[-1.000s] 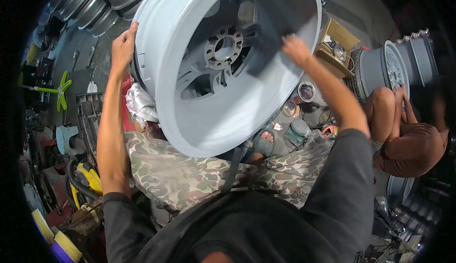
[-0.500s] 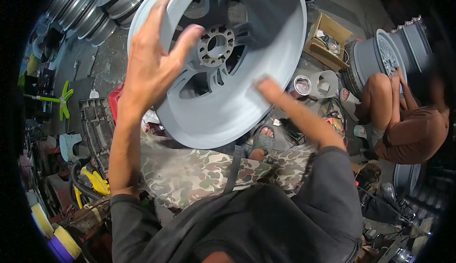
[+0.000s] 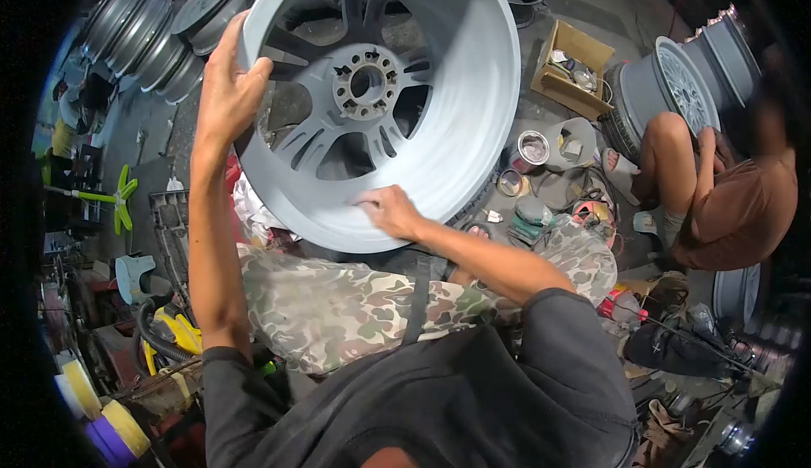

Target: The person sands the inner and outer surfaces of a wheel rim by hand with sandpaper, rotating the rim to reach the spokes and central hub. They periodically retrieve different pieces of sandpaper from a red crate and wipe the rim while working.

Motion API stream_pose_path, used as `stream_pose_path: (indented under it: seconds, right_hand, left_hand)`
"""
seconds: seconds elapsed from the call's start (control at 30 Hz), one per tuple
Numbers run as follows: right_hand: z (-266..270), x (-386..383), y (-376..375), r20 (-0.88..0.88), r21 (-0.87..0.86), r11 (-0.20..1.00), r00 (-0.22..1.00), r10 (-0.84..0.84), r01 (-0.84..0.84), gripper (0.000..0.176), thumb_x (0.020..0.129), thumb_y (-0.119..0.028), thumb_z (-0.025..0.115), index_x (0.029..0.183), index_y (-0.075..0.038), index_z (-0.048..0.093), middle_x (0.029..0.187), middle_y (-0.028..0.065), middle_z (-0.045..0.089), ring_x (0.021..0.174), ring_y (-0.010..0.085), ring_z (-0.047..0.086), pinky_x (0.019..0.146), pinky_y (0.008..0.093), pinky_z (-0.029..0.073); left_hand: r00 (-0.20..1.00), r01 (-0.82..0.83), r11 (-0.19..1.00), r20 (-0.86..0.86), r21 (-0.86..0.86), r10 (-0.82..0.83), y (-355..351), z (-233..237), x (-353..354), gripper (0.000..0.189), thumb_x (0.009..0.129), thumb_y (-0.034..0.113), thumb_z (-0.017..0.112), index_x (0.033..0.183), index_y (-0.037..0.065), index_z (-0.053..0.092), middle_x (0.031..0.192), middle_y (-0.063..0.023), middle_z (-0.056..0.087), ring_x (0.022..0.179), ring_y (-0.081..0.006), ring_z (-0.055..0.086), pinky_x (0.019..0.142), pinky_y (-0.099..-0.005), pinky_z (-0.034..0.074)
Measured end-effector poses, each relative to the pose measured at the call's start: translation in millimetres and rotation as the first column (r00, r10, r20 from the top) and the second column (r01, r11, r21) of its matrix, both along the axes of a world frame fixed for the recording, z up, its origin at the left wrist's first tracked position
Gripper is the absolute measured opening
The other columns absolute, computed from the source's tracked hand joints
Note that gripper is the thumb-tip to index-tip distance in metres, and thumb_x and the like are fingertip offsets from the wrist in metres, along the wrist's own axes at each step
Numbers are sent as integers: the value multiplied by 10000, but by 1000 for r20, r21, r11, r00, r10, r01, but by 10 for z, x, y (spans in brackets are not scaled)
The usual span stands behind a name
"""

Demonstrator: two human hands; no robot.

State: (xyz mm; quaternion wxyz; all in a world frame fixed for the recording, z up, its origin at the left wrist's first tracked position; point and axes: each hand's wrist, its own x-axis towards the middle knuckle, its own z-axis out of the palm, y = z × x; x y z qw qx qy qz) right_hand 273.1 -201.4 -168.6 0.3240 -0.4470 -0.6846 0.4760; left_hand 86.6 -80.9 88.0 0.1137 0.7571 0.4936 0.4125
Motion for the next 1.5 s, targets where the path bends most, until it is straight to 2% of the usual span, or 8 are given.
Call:
stream_pose_path:
  seconds: [0.1,0.23,0.33,0.5,0.77,0.87,0.97,1.5]
  right_hand:
    - [-34,126,-72,-111,173,984,991,70,-50,305,888,-39,594,1151,-103,736,1066,162,738,825,294,712,792,369,552]
    - [-277,1505,572,718,73,967,686,118,-243,289,900,-66,572,1157,-86,704,1121,155,715,1056,327,677,1035,417,480]
    - [-297,2198,1078,812,567,701,433,-391,-432,261,881,-88,530,1078,-48,697,1208,133,684,1203,268,612,1169,408,351]
    - [-410,1705,584,886,308,901,438,-155,-304,138,803,-86,600,871,-47,713,940,170,704,959,308,674,937,440,507]
    - [973,-625,676,10,249,967,998,60,-61,240,849,-65,618,1030,28,743,868,186,744,777,261,723,747,387,570]
    - [1636,-613,1436,-464,-52,989,874,-147,138,224,915,-56,600,1087,21,720,940,117,743,837,232,717,785,364,575]
    - [2101,-38,1999,-887,-212,963,380,-261,167,337,939,-22,578,1272,6,620,1101,123,708,1015,227,686,920,388,558]
    - [-288,1807,316,-376,-687,385,152,-914,617,333,893,-174,711,1197,-46,668,1074,58,693,974,208,664,836,317,564]
  left_hand:
    - [1000,13,1000,14,-18,-13,38,0,-7,582,821,57,577,1396,14,498,1121,-123,643,954,-164,606,846,-286,488]
    - [1000,-4,1000,21,-30,5,78,-15,-23,583,820,66,579,1396,16,500,1137,-127,647,969,-166,605,858,-283,486]
    - [1000,7,1000,25,12,-7,114,-60,-78,589,814,82,591,1393,13,506,1166,-134,655,996,-184,608,897,-301,483]
    - [990,78,996,125,-44,-72,169,-87,-137,569,849,121,615,1394,-7,512,1196,-115,649,1067,-179,588,963,-289,442]
    - [894,160,984,435,-84,-108,117,-50,23,479,1061,344,499,1373,-14,564,1257,-107,639,1170,-170,558,1048,-298,390]
    - [870,223,966,473,-133,-136,154,-73,12,486,1071,348,474,1387,-11,557,1300,-107,623,1201,-173,551,1068,-299,381]
    - [850,263,956,500,-132,-165,196,-128,-7,468,1072,326,479,1388,-10,557,1295,-98,626,1192,-161,555,1061,-290,384]
    - [892,266,961,397,-71,-217,29,-140,172,458,1035,249,580,1380,-49,552,1274,-77,636,1169,-130,548,1050,-259,372]
